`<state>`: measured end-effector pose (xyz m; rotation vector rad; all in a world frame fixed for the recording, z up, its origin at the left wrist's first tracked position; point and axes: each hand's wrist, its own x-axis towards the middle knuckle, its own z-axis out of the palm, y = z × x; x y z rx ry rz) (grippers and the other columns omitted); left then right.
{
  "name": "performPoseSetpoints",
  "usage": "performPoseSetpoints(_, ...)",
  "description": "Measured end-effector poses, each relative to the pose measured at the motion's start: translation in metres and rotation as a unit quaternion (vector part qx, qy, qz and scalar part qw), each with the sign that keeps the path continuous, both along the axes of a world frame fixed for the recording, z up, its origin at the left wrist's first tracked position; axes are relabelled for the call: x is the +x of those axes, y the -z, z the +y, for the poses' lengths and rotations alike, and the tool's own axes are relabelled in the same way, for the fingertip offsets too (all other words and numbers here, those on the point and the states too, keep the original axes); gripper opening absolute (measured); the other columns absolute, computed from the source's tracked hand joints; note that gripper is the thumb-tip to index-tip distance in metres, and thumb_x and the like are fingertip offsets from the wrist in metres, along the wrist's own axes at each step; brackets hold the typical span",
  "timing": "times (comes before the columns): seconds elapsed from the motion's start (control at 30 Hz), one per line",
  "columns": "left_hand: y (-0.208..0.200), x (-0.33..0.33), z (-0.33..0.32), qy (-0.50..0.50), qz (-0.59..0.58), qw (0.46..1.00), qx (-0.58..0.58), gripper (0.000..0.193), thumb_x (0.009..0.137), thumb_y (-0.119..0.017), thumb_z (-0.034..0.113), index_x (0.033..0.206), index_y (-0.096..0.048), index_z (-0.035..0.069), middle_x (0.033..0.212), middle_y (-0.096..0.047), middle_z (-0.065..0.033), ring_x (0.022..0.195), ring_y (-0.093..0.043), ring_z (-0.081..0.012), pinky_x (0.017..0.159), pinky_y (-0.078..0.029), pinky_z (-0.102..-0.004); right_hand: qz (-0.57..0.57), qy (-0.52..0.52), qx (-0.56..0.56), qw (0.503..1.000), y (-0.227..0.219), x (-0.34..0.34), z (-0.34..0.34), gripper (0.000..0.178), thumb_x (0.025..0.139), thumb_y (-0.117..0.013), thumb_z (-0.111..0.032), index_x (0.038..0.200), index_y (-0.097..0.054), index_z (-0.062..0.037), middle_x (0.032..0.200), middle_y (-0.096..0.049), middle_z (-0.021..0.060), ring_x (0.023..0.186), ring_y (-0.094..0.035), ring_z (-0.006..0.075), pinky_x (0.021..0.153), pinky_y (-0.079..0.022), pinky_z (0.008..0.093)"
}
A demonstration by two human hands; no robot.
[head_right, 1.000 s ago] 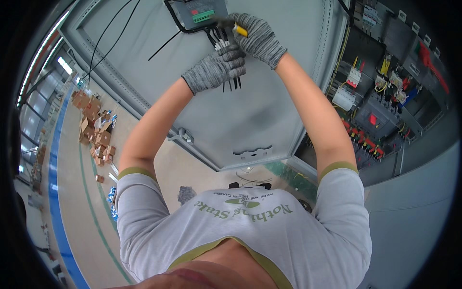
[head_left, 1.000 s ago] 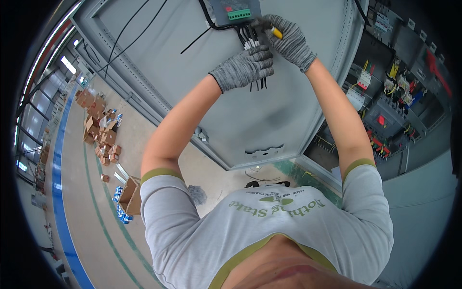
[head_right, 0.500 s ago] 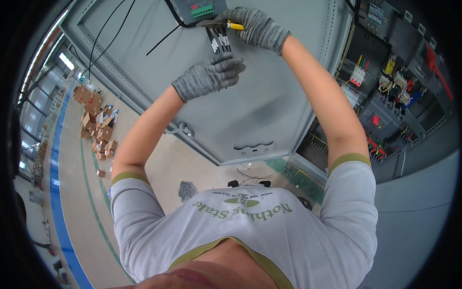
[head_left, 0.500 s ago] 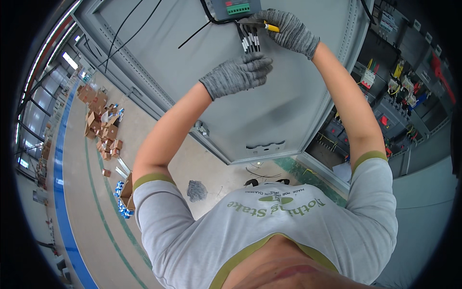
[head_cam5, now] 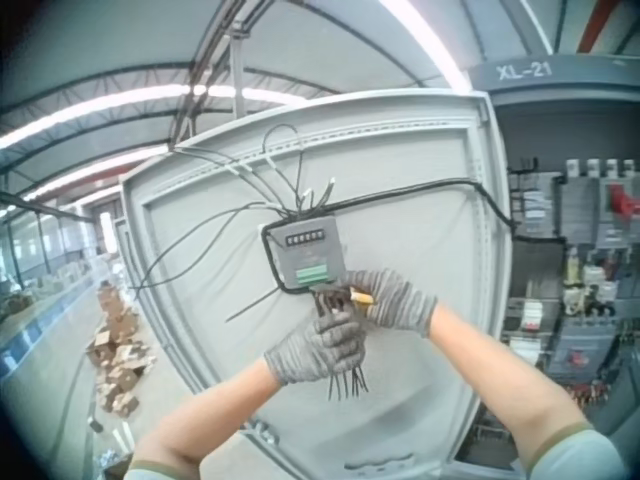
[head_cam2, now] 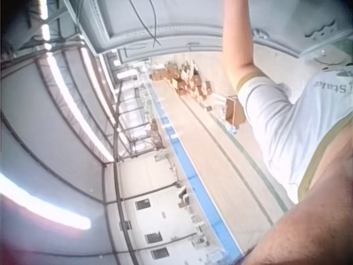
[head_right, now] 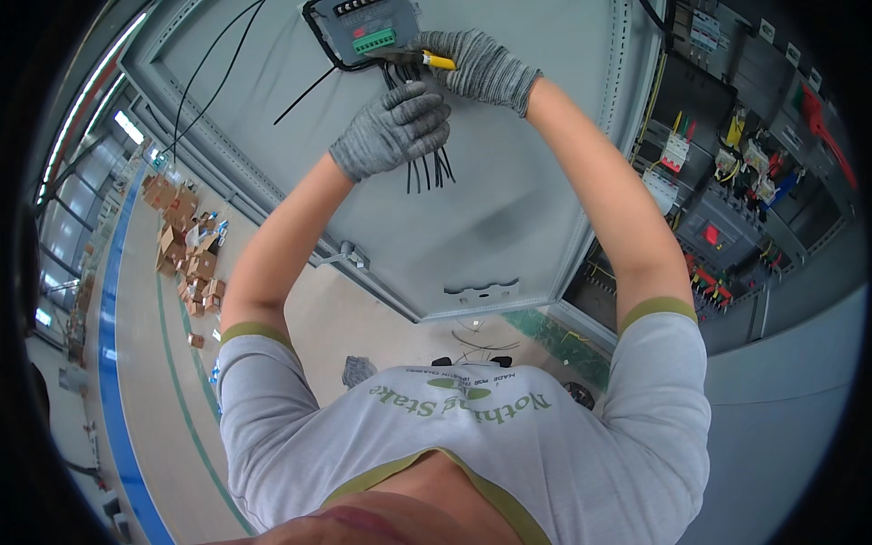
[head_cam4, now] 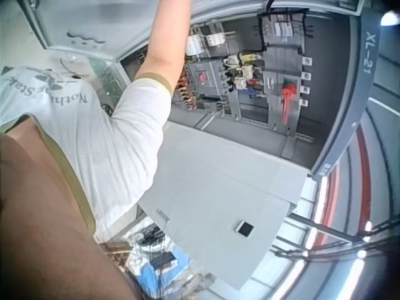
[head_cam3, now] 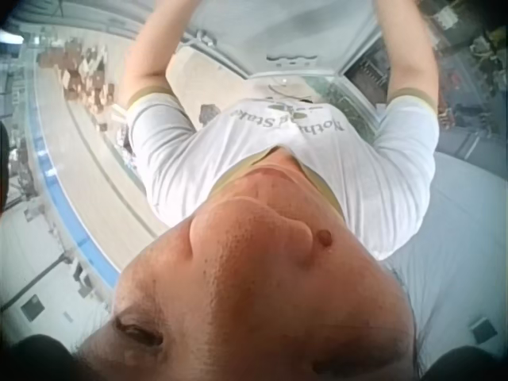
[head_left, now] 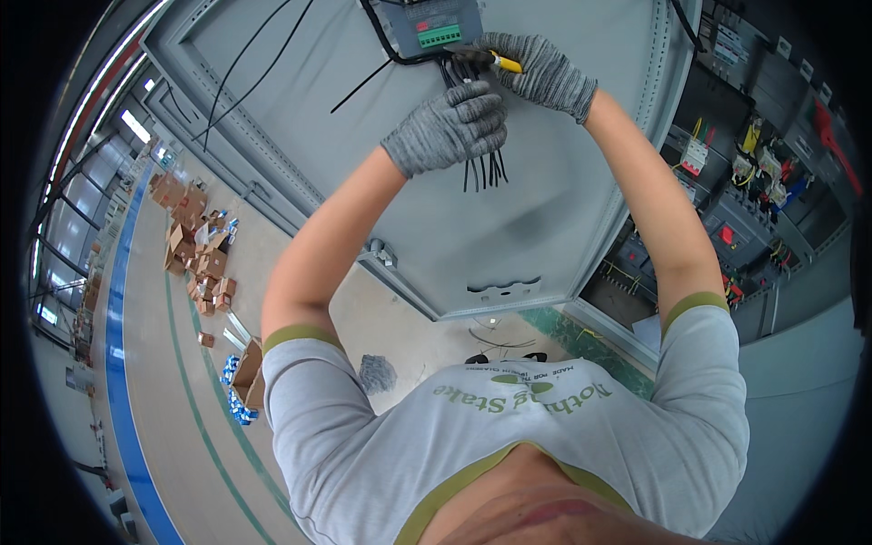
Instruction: The person organizes and secures a bundle of black wires inside an open electrical cabinet. They use a yellow-handled tool to strip wire ends and attach white labels to individual wires, then bundle them together with a zip tie.
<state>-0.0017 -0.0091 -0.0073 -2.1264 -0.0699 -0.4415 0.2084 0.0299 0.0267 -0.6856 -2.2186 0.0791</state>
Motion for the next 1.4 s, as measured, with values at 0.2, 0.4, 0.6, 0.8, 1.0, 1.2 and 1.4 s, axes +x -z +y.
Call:
performPoseSetpoints(0.2,-0.001,-0.006,-0.034,-0.003,-0.063,0.986,-0.157,0.029,0.079,-0.057,0.011,0.108,-0.058,0.014,0.119,-0.061,-0.0051,0.114,-0.057,-0.0270,0.098,-0.046,-0.0402,-0.016,0.030,0.012,0.999,0.002,0.002,0.002,0.045,0.082,-0.058,-0.006,0.127,-0.055,-0.0131,0.106,-0.067,0.0130,0.093,-0.065,0.0272,0.086,-0.051,0.0352)
performPoseSetpoints(0.4,-0.006,-0.002,-0.041,0.002,-0.147,0.955,-0.259,0.023,0.079,-0.058,0.006,0.102,-0.060,0.009,0.115,-0.065,-0.0076,0.115,-0.057,-0.0293,0.096,-0.046,-0.0399,0.139,0.010,0.027,0.990,0.020,-0.005,-0.001,0.037,0.085,-0.061,-0.014,0.121,-0.058,-0.0095,0.099,-0.067,0.0139,0.086,-0.065,0.0236,0.080,-0.052,0.0324)
performPoseSetpoints(0.6,-0.004,0.013,-0.036,0.090,-0.228,0.885,-0.397,0.025,0.076,-0.062,-0.005,0.098,-0.063,0.006,0.108,-0.066,-0.0101,0.116,-0.056,-0.0328,0.094,-0.047,-0.0391,0.237,-0.187,-0.125,0.945,0.049,-0.021,0.005,0.029,0.088,-0.062,-0.017,0.115,-0.062,-0.0078,0.097,-0.068,0.0041,0.087,-0.061,0.0151,0.080,-0.051,0.0302)
performPoseSetpoints(0.8,-0.028,0.013,-0.074,0.012,-0.271,0.913,-0.305,0.030,0.073,-0.068,-0.005,0.097,-0.067,0.012,0.116,-0.059,-0.0078,0.106,-0.056,-0.0257,0.085,-0.050,-0.0324,0.262,-0.073,-0.229,0.935,0.039,-0.029,-0.001,0.030,0.086,-0.066,-0.020,0.112,-0.062,-0.0039,0.087,-0.067,0.0064,0.075,-0.062,0.0139,0.071,-0.053,0.0308)
performPoseSetpoints(1.0,-0.020,-0.002,-0.092,-0.077,-0.317,0.870,-0.370,0.027,0.074,-0.073,0.003,0.097,-0.068,0.014,0.110,-0.060,-0.0071,0.081,-0.064,-0.0203,0.072,-0.053,-0.0278,0.260,-0.036,-0.248,0.933,0.032,-0.035,-0.014,0.027,0.085,-0.069,-0.019,0.100,-0.059,0.0013,0.078,-0.065,0.0064,0.067,-0.063,0.0127,0.066,-0.053,0.0283)
performPoseSetpoints(1.2,-0.027,0.003,-0.081,0.095,-0.351,0.674,-0.643,0.019,0.082,-0.069,0.004,0.100,-0.065,0.004,0.107,-0.063,-0.0130,0.095,-0.063,-0.0212,0.084,-0.053,-0.0324,0.257,-0.016,-0.253,0.933,0.031,-0.030,-0.012,0.025,0.085,-0.068,-0.018,0.100,-0.061,0.0004,0.078,-0.066,0.0065,0.066,-0.063,0.0127,0.066,-0.053,0.0285)
performPoseSetpoints(1.4,-0.046,-0.007,-0.077,0.088,-0.388,0.578,-0.713,0.028,0.089,-0.065,0.026,0.103,-0.063,0.001,0.107,-0.065,-0.0156,0.086,-0.065,-0.0195,0.073,-0.053,-0.0305,0.267,-0.042,-0.233,0.934,0.038,-0.035,-0.008,0.027,0.084,-0.068,-0.018,0.103,-0.063,-0.0006,0.080,-0.067,0.0071,0.066,-0.062,0.0132,0.067,-0.053,0.0295)
